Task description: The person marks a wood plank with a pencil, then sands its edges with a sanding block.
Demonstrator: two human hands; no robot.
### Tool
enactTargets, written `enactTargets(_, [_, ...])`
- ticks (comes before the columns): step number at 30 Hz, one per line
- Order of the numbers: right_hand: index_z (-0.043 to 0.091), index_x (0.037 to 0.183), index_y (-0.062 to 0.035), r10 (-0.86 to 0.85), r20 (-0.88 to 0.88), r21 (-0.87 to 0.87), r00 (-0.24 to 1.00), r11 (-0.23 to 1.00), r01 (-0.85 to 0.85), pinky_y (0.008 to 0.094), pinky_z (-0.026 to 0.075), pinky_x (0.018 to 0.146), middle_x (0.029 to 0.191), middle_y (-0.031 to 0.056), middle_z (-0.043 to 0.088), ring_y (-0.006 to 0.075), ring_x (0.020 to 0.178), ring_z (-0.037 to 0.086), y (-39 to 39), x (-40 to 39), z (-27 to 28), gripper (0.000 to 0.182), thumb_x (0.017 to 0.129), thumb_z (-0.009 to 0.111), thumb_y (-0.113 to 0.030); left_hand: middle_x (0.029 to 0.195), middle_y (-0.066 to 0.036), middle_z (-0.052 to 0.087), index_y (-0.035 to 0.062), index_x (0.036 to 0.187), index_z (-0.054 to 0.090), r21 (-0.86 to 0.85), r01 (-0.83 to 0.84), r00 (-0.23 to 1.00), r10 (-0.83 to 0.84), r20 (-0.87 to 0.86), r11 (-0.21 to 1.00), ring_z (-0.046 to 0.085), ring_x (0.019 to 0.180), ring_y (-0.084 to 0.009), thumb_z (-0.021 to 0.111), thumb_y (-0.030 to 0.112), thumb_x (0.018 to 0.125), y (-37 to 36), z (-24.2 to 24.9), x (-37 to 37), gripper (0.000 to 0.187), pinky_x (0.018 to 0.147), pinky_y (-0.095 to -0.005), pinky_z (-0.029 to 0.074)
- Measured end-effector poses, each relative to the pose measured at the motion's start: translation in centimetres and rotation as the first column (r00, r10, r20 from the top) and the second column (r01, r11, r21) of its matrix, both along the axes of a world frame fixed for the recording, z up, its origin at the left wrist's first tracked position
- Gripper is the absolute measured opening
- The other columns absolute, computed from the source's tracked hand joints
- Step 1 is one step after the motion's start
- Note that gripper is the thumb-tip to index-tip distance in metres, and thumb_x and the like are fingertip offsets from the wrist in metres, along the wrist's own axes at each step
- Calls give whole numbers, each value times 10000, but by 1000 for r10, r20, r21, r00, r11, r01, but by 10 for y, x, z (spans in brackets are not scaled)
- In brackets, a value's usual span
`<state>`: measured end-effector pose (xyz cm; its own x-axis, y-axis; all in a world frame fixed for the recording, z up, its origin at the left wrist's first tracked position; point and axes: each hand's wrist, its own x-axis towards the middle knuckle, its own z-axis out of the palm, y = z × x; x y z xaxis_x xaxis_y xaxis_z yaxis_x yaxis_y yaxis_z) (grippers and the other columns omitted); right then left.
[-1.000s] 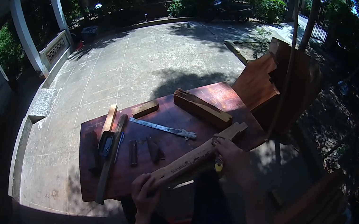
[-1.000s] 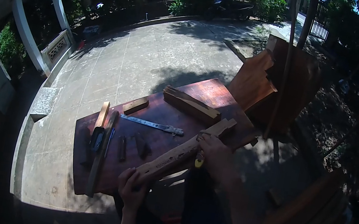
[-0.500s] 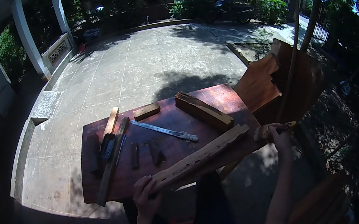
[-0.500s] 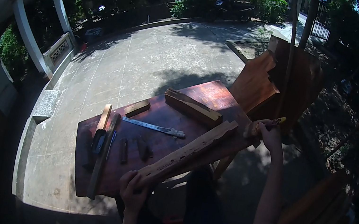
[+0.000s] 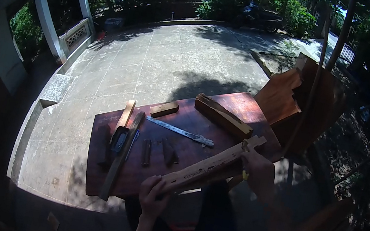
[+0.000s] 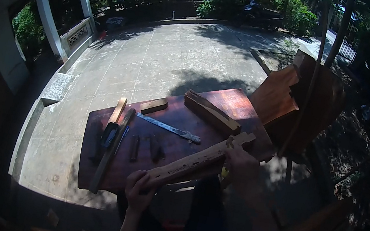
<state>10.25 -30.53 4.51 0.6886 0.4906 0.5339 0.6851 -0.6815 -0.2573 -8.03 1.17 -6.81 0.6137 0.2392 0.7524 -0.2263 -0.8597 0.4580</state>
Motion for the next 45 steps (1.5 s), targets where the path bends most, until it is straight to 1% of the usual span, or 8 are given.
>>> enactTargets(4, [726, 1191, -93, 420, 29, -118, 907, 903, -414, 403, 604, 1031, 1398, 142, 716, 306, 1262, 719, 63, -79, -6, 286, 906, 701, -82, 1278, -128, 736, 79, 1215, 768, -3, -2, 1000, 2, 3, 1000, 707, 1214, -359, 929, 54, 717, -1, 1, 3, 523, 1043, -486, 585])
enactTargets(7, [716, 1228, -45, 226, -334, 103, 915, 974, -203, 438, 601, 1018, 1436, 161, 694, 315, 1285, 701, 37, -49, 9, 360, 869, 745, -55, 1276, -121, 737, 80, 1220, 764, -11, -2, 1000, 2, 2, 1000, 708, 1215, -352, 933, 70, 720, 0, 0, 0, 528, 1040, -482, 588])
enactTargets(10, [741, 1119, -70, -73, -36, -77, 997, 995, 70, 466, 612, 974, 1314, 171, 747, 371, 1193, 736, 32, -11, -4, 255, 869, 752, -23, 1268, -119, 734, 72, 1220, 764, -3, 1, 999, -1, 41, 1000, 711, 1205, -347, 935, 79, 714, 2, 1, 2, 534, 1022, -469, 599])
enactTargets(18, [682, 1152, -103, 579, -105, -28, 809, 811, -584, 444, 603, 1042, 1398, 143, 705, 359, 1311, 686, 117, -115, 7, 305, 856, 756, -111, 1315, -155, 699, 35, 1426, 680, -30, -34, 999, 35, 26, 999, 702, 1196, -361, 915, 92, 737, 1, -3, 0, 730, 994, -469, 603])
enactTargets(26, [720, 1234, -66, -13, -158, -117, 987, 993, -6, 473, 597, 1028, 1397, 183, 693, 389, 1269, 690, 82, -58, -5, 347, 889, 735, -23, 1296, -179, 694, -4, 1477, 635, -9, -35, 999, 35, 16, 999, 700, 1177, -377, 979, 135, 691, 2, -10, 4, 870, 986, -479, 598])
enactTargets(33, [705, 1230, -87, 460, -223, 87, 859, 887, -453, 487, 552, 1113, 1454, 160, 667, 408, 1365, 629, 137, -131, 3, 404, 833, 761, -45, 1333, -162, 709, 6, 1570, 525, 61, -34, 998, 31, 59, 998, 699, 1193, -367, 939, 78, 717, 0, 1, 3, 951, 980, -484, 594])
enactTargets(39, [716, 1170, -57, -68, -151, -16, 986, 998, 66, 471, 551, 1119, 1429, 149, 680, 397, 1349, 640, 82, -51, -15, 338, 837, 738, -4, 1346, -175, 713, -10, 1659, 392, 46, -36, 999, 35, 16, 998, 699, 1204, -383, 982, 153, 731, 3, -12, 3, 1111, 1001, -492, 583])
enactTargets(45, [715, 1145, -53, 384, -131, -1, 914, 922, -387, 451, 560, 1105, 1410, 144, 685, 383, 1350, 641, 150, -133, -6, 286, 859, 734, -56, 1343, -170, 709, -31, 1600, 452, 59, -27, 999, 26, 20, 998, 704, 1195, -385, 946, 109, 761, 8, -12, 3, 984, 1007, -496, 583])
